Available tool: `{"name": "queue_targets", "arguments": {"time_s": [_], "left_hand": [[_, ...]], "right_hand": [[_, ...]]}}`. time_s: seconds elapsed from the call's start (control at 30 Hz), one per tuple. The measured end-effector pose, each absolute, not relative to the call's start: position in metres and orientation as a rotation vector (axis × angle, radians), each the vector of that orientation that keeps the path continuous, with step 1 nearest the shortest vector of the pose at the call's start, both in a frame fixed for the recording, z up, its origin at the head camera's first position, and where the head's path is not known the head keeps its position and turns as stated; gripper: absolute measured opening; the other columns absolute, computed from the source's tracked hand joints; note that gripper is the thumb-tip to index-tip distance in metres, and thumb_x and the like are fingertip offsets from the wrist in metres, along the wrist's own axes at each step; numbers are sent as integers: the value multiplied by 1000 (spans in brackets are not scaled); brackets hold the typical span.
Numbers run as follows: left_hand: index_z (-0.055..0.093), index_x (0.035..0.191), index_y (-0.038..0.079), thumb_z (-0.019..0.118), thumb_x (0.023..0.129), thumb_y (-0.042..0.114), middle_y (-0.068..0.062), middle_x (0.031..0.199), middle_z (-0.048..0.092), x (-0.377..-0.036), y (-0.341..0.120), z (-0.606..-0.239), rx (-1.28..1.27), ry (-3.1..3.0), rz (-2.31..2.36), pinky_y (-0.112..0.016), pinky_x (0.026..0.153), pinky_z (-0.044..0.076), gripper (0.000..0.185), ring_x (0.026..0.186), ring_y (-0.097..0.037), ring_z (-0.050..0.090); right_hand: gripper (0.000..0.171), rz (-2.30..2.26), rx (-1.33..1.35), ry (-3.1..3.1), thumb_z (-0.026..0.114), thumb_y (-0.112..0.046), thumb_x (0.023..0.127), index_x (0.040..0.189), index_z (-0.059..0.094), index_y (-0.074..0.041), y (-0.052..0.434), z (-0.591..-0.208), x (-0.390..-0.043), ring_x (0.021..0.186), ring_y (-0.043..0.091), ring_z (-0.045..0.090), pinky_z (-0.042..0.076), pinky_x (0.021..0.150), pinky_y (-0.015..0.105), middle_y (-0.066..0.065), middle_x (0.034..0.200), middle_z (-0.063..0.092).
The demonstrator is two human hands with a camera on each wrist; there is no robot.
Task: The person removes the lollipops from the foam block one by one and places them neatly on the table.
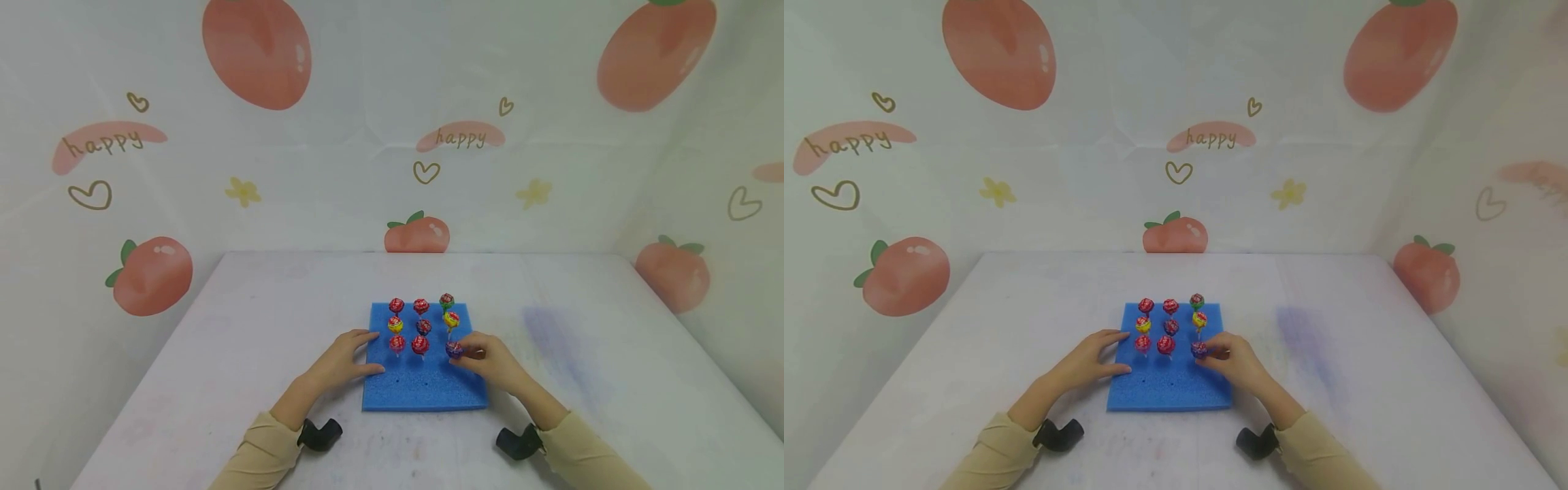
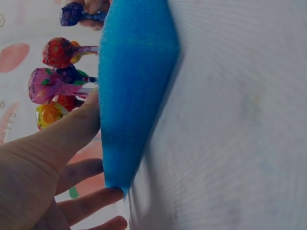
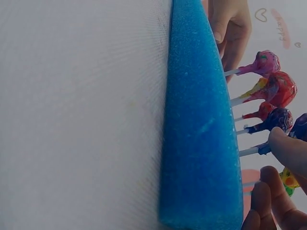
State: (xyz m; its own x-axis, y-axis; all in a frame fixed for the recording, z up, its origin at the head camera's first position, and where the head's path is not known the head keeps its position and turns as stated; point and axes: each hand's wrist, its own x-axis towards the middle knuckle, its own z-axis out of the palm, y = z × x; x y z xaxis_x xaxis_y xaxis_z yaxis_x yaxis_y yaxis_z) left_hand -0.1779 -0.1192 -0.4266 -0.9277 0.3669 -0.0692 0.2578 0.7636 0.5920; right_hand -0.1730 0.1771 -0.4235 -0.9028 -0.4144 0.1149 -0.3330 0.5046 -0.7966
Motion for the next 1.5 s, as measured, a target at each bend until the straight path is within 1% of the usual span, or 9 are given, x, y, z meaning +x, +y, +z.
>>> {"name": "queue_targets", "arguments": {"time_s": [0.23,0.63,0.83,0.9,0.97,1.17,1.23,1.37,1.5], "left_hand": [[48,135,7,73,79,37,-18,139,47,-178,-119,-427,482,2775,891,-53,107,37,69,132,-36,40],[48,136,6,73,79,36,-18,139,47,-178,-119,-426,491,2772,906,-52,108,36,69,132,-36,40],[48,136,7,73,79,36,-17,139,47,-179,-119,-426,481,2772,903,-51,108,36,68,132,-35,40],[48,136,7,73,79,36,-17,139,47,-179,-119,-426,481,2770,902,-51,108,36,68,132,-35,40],[48,136,7,73,79,36,-18,139,47,-178,-119,-426,488,2772,899,-52,108,37,68,132,-35,40],[49,135,5,73,79,36,-18,138,47,-178,-119,-426,491,2777,898,-52,108,36,69,131,-36,41],[48,135,5,73,79,36,-19,139,47,-178,-118,-425,487,2776,901,-52,108,36,69,132,-36,40],[49,135,5,73,79,36,-19,138,47,-177,-118,-425,484,2777,904,-52,108,36,68,131,-36,41],[49,135,5,73,79,36,-18,138,48,-177,-118,-426,488,2775,905,-52,108,36,69,131,-36,41]], "right_hand": [[17,-1406,-646,2627,68,-9,84,97,70,0,177,-422,-172,87,18,65,58,79,33,15,95,66],[16,-1438,-620,2613,68,-10,84,97,70,-1,178,-418,-172,87,9,63,58,81,37,14,96,66],[16,-1445,-606,2612,67,-10,84,97,70,0,178,-417,-173,90,17,64,57,83,42,15,96,66],[16,-1442,-604,2622,67,-10,84,97,70,-1,178,-417,-173,90,18,65,57,83,43,15,95,66],[16,-1447,-602,2626,68,-9,84,98,70,-1,178,-416,-173,89,16,64,56,83,44,14,95,66],[16,-1452,-603,2640,68,-9,83,97,70,-2,178,-415,-173,85,3,61,57,82,38,12,95,67],[16,-1462,-610,2638,68,-9,83,97,70,-1,179,-413,-173,85,5,62,57,82,37,13,95,67],[18,-1475,-602,2630,68,-9,84,98,70,1,181,-411,-173,90,16,65,57,83,36,13,96,67],[18,-1471,-608,2653,67,-9,84,99,70,1,183,-410,-172,90,18,66,57,83,36,14,96,67]]}}
